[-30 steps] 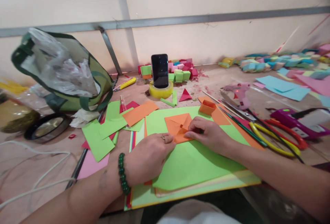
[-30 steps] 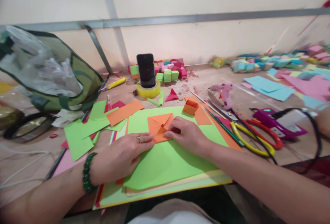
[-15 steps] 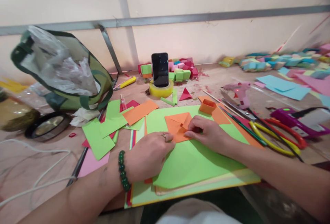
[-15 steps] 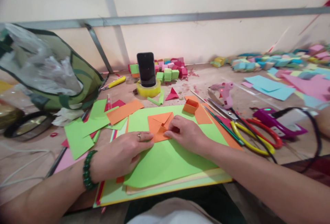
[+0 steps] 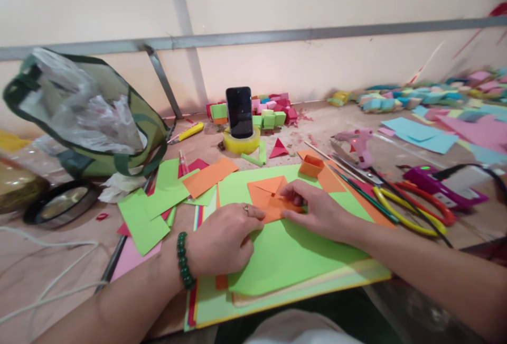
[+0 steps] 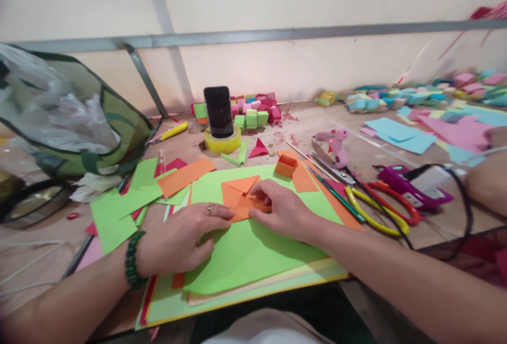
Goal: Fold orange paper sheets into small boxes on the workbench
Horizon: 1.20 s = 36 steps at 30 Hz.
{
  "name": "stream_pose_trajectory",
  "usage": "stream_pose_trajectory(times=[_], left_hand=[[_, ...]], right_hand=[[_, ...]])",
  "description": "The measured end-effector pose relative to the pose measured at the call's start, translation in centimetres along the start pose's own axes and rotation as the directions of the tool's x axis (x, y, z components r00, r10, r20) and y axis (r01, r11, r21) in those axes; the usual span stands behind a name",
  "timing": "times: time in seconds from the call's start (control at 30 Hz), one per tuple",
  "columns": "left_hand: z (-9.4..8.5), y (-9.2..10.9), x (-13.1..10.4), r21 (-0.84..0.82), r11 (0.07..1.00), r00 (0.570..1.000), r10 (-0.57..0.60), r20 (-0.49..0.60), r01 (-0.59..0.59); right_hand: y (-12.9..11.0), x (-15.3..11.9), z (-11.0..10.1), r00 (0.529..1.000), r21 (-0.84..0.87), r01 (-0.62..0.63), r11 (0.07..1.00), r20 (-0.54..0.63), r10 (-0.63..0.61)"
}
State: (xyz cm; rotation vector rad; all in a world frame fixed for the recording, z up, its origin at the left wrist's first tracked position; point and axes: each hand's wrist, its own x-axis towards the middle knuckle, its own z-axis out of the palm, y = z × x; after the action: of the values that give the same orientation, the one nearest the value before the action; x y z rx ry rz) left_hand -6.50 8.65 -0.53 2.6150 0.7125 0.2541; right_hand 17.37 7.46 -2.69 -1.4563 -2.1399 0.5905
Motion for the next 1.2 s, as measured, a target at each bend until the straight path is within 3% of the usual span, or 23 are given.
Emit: stream_pose_trajectory(times=[0.13, 0.27, 0.43, 0.8, 0.9, 1.03, 1.2], left_hand=[[0.1, 0.2, 0.0, 0.013, 1.0, 1.0, 0.008, -0.009, -0.008], [0.0, 0.3, 0.1, 0.032, 0.999, 1.0, 0.012, -0.003, -0.012], [-0.2, 0.3, 0.1, 0.05, 0.999, 1.0, 0.008, 0.012, -0.008], [-0.2, 0.5, 0.2, 0.09, 0.996, 0.999, 0.002, 0.033, -0.005], [0.0, 0.6, 0.3, 0.103, 0.995, 0.999, -0.006, 0.047, 0.001], [0.5, 0.5, 0.5, 0.14, 0.99, 0.997, 0.008, 0.07, -0.018], [1.3, 0.6, 0.7, 0.216, 0.976, 0.992, 0.001, 0.128, -0.029]], right_hand=[[0.1, -0.8, -0.5, 0.989, -0.056, 0.147, 0.988, 0.032, -0.145], [0.8, -1.6, -0.6, 0.979, -0.161, 0.197, 0.967, -0.015, -0.202], [0.9, -2.1, -1.0, 0.946, -0.317, 0.314, 0.895, 0.023, -0.323], [2.1, -2.9, -1.6, 0.929, -0.377, 0.347, 0.859, 0.012, -0.371], [2.7, -3.7, -1.6, 0.903, -0.432, 0.38, 0.818, -0.02, -0.429], [2.9, -4.6, -1.4, 0.851, -0.527, 0.464, 0.712, 0.044, -0.523], [2.6, -4.8, -1.5, 0.861, -0.521, 0.467, 0.714, 0.085, -0.501]])
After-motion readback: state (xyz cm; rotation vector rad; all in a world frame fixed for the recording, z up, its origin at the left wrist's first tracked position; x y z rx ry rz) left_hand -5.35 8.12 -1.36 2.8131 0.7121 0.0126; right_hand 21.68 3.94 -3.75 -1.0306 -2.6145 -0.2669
